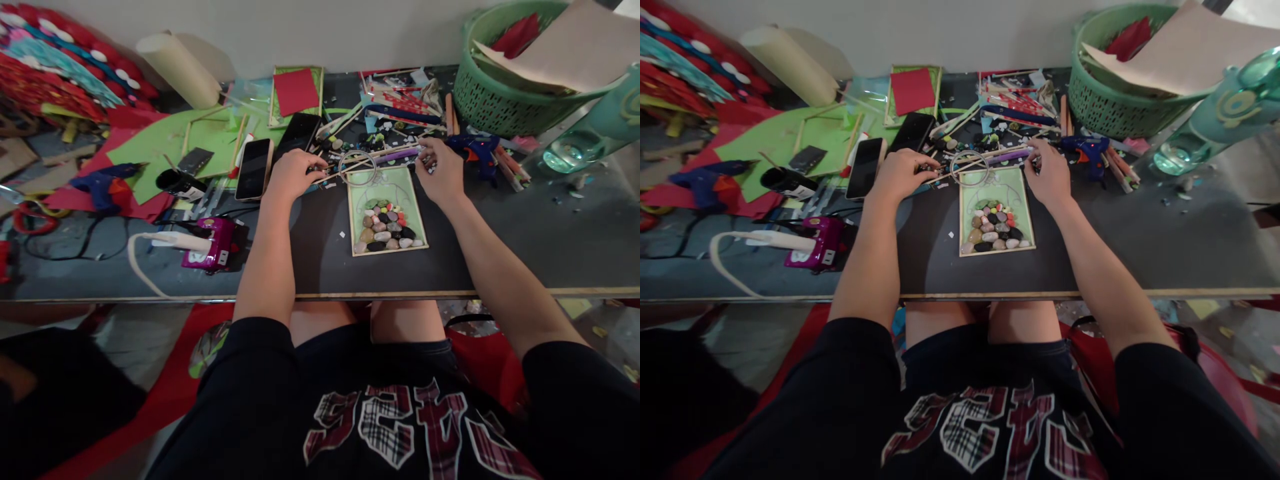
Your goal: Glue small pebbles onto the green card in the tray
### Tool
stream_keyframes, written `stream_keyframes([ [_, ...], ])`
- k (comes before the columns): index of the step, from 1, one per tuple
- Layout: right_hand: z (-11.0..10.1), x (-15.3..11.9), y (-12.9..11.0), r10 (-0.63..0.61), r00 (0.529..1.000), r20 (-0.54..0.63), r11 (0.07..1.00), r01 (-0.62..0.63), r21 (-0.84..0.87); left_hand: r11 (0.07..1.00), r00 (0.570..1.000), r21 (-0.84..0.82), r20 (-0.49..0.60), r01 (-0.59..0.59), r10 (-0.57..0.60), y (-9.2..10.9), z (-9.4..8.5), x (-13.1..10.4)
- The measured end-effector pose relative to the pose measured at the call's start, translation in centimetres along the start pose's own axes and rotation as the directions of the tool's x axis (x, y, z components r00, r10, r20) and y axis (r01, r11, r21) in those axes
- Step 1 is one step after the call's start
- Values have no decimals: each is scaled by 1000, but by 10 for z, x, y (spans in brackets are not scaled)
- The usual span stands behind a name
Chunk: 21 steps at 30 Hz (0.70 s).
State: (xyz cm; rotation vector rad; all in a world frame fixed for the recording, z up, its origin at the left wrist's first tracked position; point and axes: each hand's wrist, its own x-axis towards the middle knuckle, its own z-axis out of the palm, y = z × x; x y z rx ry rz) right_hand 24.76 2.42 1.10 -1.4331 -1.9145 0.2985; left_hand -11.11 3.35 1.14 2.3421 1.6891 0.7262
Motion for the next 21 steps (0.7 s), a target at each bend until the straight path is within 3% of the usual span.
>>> stream_keyframes([
  [5, 2, 1, 4, -25, 999, -23, 999, 24, -34, 999, 999, 19, 27, 41, -42, 5, -7, -2],
  [9, 5, -1, 1, -48, 997, -63, 998, 50, 28, 980, 989, -197, -150, -40, 11, 14, 0, 3],
  [12, 14, -5, -8, -37, 997, -73, 976, 52, 214, 942, 957, -297, -280, -157, 71, 32, 16, 7],
  [17, 32, -14, -29, -41, 994, 105, 764, -36, 644, 900, 922, -281, -295, -334, 250, 81, 47, -3],
  [21, 33, -18, -38, -27, 981, 192, 646, -130, 752, 873, 885, -224, -288, -433, 365, 104, 59, -14],
])
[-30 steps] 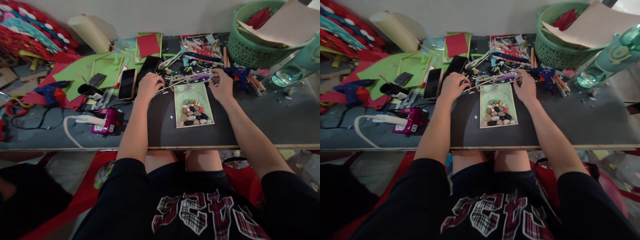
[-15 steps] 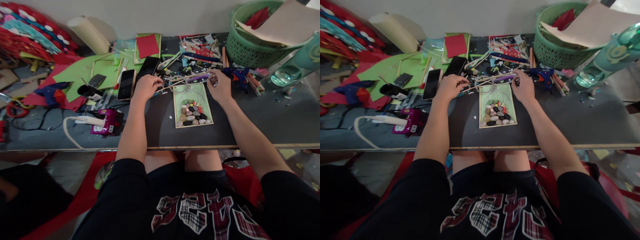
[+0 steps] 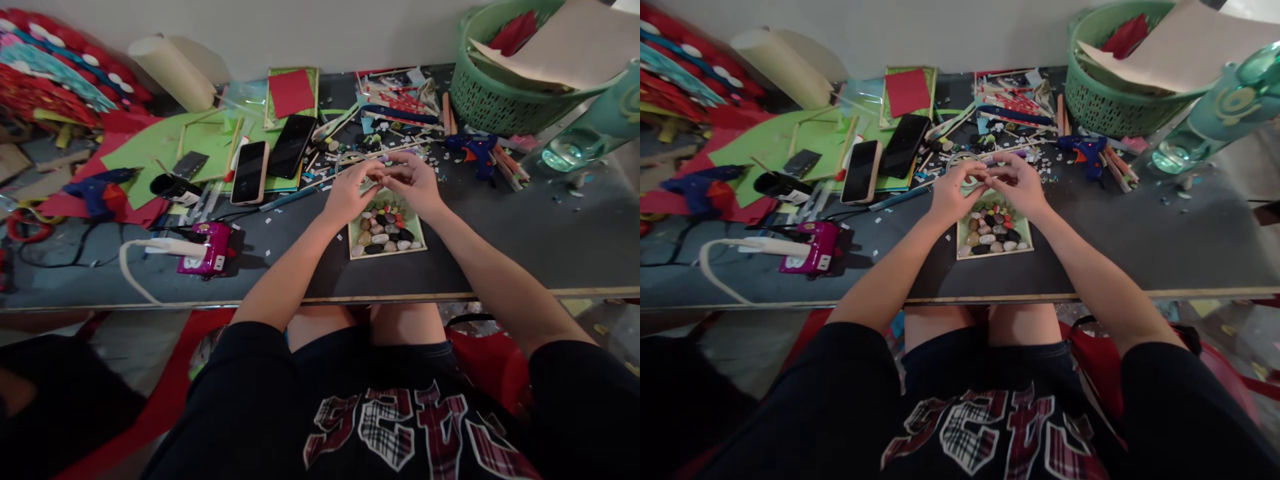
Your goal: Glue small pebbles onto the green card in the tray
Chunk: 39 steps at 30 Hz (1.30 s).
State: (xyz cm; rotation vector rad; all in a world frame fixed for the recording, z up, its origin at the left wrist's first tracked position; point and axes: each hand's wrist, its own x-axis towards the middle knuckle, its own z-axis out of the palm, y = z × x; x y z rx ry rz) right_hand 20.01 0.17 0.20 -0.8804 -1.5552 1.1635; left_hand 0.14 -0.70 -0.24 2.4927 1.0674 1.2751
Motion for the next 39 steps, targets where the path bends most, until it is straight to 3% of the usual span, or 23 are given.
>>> stream_keyframes([
  [9, -6, 3, 0, 148, 989, 5, 982, -147, 118, 985, 994, 167, -96, -41, 58, -7, 3, -2],
  [16, -8, 1, -5, 219, 975, 24, 963, -220, 155, 976, 991, 200, -90, -81, 101, 0, 1, 1],
  [24, -7, 3, -6, 209, 977, 53, 968, -214, 134, 978, 990, 198, -117, -61, 85, 3, 1, 2],
  [39, -10, 7, -1, 84, 995, 63, 995, -87, 51, 998, 999, 62, -43, 14, -12, 3, 7, 5],
])
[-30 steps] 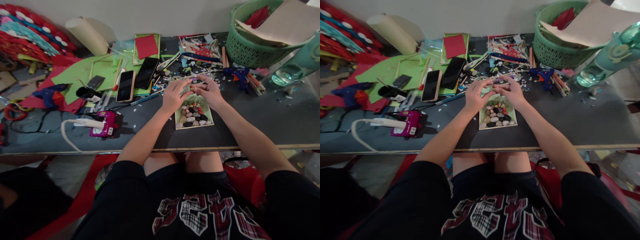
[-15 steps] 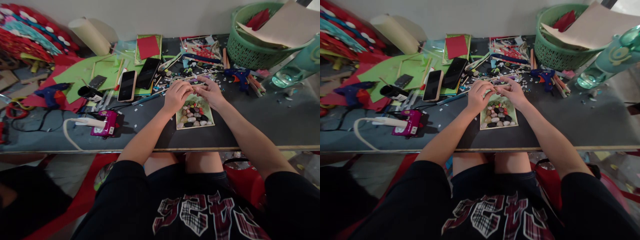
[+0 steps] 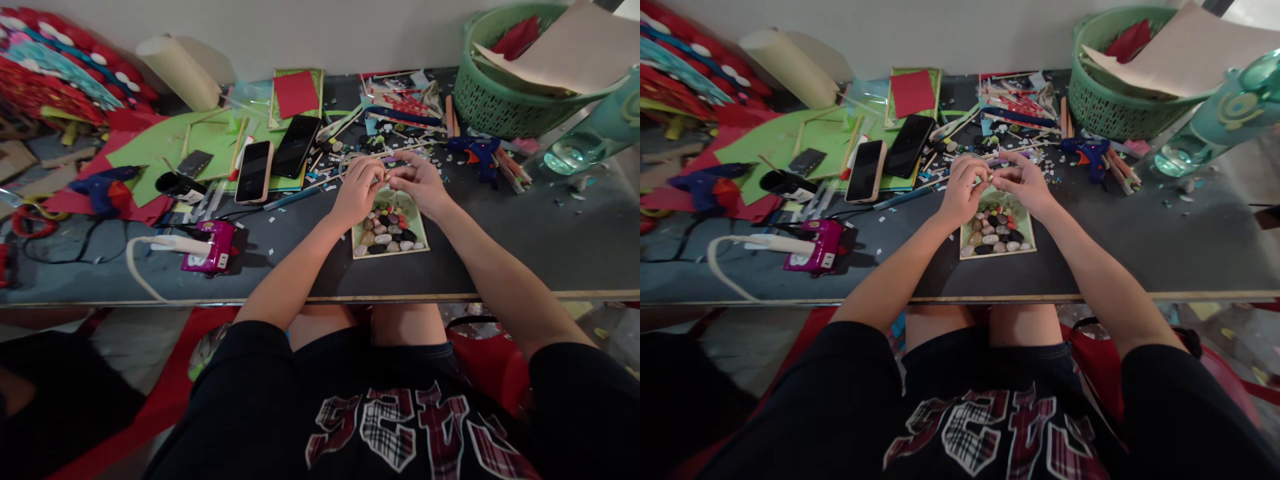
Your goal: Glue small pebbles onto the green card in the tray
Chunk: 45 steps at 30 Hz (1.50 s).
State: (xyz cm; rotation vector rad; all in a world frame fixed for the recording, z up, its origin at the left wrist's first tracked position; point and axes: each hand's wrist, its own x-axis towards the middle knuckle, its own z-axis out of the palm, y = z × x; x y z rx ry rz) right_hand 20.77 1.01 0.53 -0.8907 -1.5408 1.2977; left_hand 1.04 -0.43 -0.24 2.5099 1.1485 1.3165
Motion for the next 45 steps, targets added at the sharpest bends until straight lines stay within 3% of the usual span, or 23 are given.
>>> stream_keyframes([
  [6, 1, -2, -1, -46, 999, -13, 998, 45, -52, 999, 1000, -37, -2, 18, -18, -4, 7, -3],
  [11, 3, -7, -4, -92, 990, -109, 980, 70, -188, 999, 999, -40, -28, 25, -26, -5, 11, -5],
  [21, 13, -16, -18, -183, 956, -228, 950, 112, -292, 992, 985, -29, -120, 122, -125, 0, 3, -4],
  [28, 11, -16, -23, -198, 959, -203, 944, 131, -303, 995, 986, 2, -137, 97, -95, 2, 1, -2],
  [35, 9, -16, -27, -224, 971, -80, 925, 186, -331, 994, 987, 1, -120, 106, -105, -1, 5, -3],
  [45, 7, -12, -22, -236, 966, -101, 915, 186, -359, 996, 992, -15, -93, 84, -85, 5, 4, -4],
])
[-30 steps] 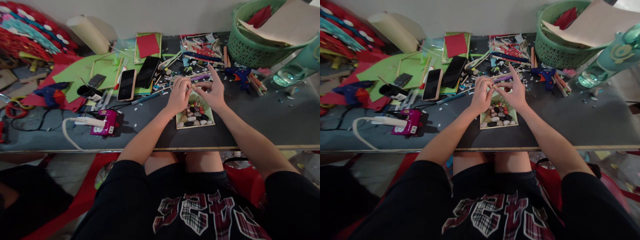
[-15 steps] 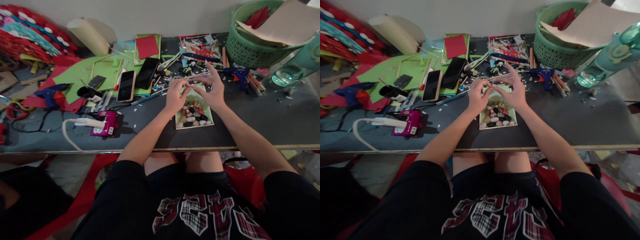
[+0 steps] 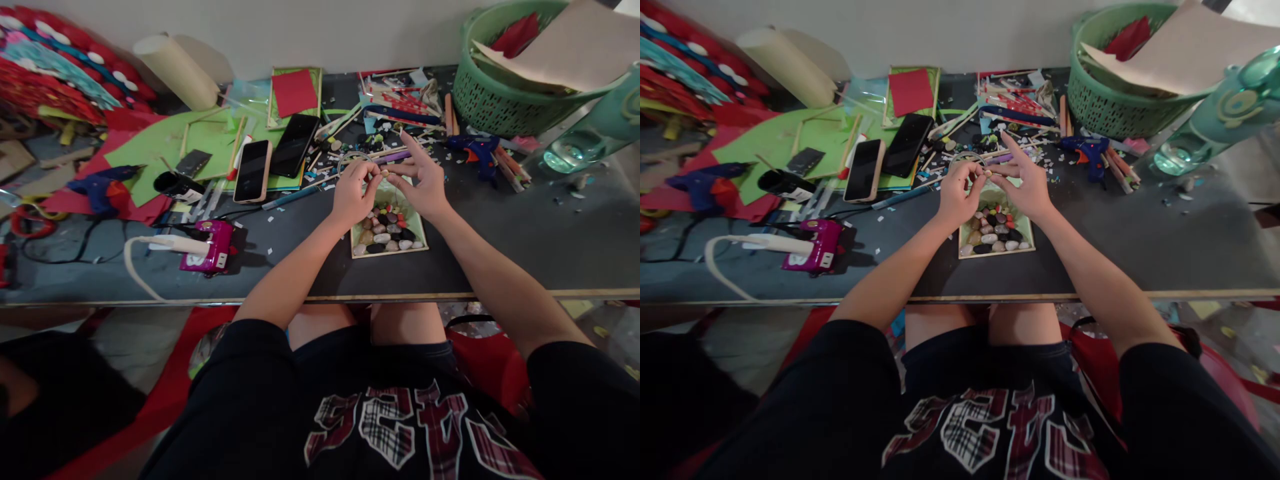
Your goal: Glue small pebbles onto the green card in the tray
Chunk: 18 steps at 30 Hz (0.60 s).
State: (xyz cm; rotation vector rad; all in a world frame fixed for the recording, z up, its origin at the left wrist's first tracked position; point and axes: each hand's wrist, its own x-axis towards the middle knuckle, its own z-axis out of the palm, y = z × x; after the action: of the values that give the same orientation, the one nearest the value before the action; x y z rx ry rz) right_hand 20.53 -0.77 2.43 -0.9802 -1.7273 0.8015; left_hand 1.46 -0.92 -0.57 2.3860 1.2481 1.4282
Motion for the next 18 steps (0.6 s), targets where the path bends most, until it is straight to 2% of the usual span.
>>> stream_keyframes([
  [9, 2, -3, -1, 18, 999, -27, 1000, -18, -9, 999, 998, -6, 21, -52, 52, -4, 6, -3],
  [13, 5, -6, -4, 0, 997, -71, 998, -4, -57, 995, 995, 53, -32, -88, 90, -5, 9, -3],
  [18, 10, -10, 5, -34, 995, -98, 993, 23, -114, 987, 991, 115, -53, -116, 123, -4, 8, -3],
])
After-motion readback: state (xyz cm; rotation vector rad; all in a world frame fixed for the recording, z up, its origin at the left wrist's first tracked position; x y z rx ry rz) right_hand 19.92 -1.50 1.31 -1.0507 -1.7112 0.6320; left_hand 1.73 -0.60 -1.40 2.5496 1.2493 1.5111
